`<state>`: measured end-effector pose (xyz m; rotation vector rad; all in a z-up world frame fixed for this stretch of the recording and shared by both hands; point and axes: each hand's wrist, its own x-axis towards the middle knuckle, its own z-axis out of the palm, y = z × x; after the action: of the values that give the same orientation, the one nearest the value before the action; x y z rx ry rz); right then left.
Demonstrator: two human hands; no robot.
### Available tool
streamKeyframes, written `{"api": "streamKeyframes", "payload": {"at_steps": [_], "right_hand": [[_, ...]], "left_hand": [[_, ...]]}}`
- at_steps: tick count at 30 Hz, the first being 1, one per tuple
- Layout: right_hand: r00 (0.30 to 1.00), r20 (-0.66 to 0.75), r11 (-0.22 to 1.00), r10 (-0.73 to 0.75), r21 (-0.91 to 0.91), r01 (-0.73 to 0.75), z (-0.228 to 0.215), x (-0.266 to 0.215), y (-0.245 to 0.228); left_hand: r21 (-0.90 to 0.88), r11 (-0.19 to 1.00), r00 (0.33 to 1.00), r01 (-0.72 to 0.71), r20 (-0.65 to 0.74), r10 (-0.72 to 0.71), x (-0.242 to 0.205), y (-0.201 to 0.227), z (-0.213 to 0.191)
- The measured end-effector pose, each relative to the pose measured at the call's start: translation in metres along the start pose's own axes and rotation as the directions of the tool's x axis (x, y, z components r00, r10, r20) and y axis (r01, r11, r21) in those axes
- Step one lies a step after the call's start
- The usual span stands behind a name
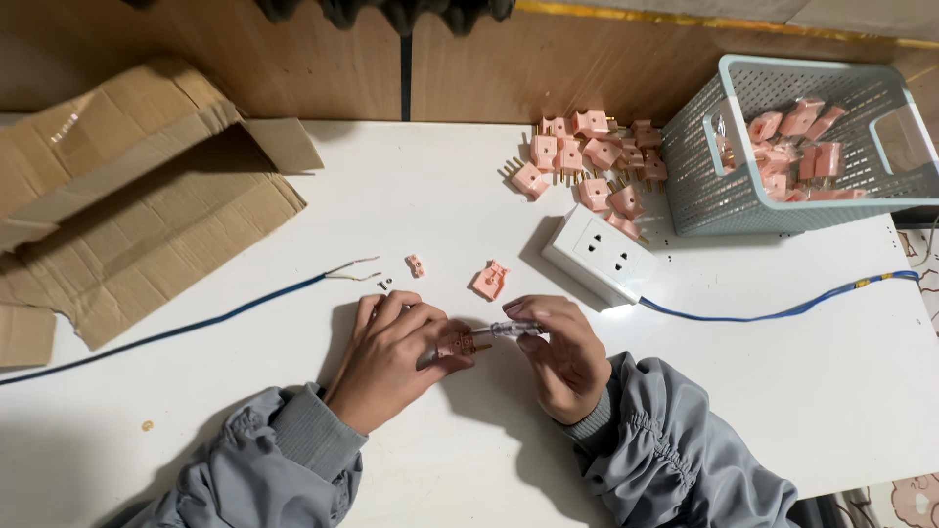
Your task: The person uses a screwdriver to tighten screws on small pink electrical components, likely terminal blocks, while holding them on a white table. They manipulate wires and small metal screws, working on the components one at a time.
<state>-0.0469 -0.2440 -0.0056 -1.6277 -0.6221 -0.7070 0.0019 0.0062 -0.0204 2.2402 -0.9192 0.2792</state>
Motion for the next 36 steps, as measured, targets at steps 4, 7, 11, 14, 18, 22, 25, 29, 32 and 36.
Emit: {"api": "streamKeyframes", "payload": {"at_steps": [4, 7, 11, 14, 18, 22, 25, 29, 32, 36], "right_hand": [[1.000, 0.005, 0.999, 0.018, 0.041, -0.018, -0.001, 0.005, 0.001], [0.999, 0.032, 0.997, 0.032, 0.076, -0.035, 0.002, 0.005, 0.005], [1.000, -0.005, 0.997, 0.023, 0.075, -0.022, 0.003, 0.008, 0.006], [0.998, -0.051, 0.997, 0.036, 0.063, -0.033, -0.002, -0.001, 0.009], [0.999, -0.050, 0.998, 0.017, 0.066, -0.014, 0.002, 0.001, 0.010], [0.999, -0.033, 0.998, 0.008, 0.060, -0.006, 0.003, 0.004, 0.011], [0.999, -0.034, 0.998, 0.002, 0.059, 0.000, 0.003, 0.004, 0.012], [1.000, -0.027, 0.998, 0.016, 0.054, -0.014, 0.004, 0.002, 0.013], [0.999, -0.030, 0.998, 0.027, 0.051, -0.026, 0.004, -0.001, 0.013], [0.999, -0.008, 0.999, -0.032, 0.006, 0.032, 0.001, 0.004, 0.012]], "left_hand": [[0.028, 1.000, 0.999, -0.004, -0.052, 0.006, 0.004, 0.005, -0.005], [0.046, 0.999, 0.996, -0.015, -0.089, 0.019, 0.001, -0.001, 0.003], [0.080, 0.997, 0.998, -0.021, -0.058, 0.026, 0.007, 0.004, -0.006], [0.081, 0.996, 0.999, -0.028, -0.017, 0.029, 0.004, 0.006, -0.006], [0.094, 0.995, 1.000, -0.030, 0.000, 0.030, 0.002, 0.004, -0.008], [0.090, 0.996, 1.000, -0.025, 0.011, 0.024, 0.003, -0.001, -0.004], [0.075, 0.997, 1.000, -0.009, 0.018, 0.008, 0.004, 0.003, -0.008], [0.058, 0.998, 1.000, -0.003, 0.021, 0.002, 0.003, 0.000, -0.003], [0.071, 0.997, 0.999, 0.000, 0.039, -0.003, 0.002, 0.000, -0.003], [0.058, 0.998, 0.999, 0.004, 0.053, -0.007, 0.004, -0.001, -0.004]]}}
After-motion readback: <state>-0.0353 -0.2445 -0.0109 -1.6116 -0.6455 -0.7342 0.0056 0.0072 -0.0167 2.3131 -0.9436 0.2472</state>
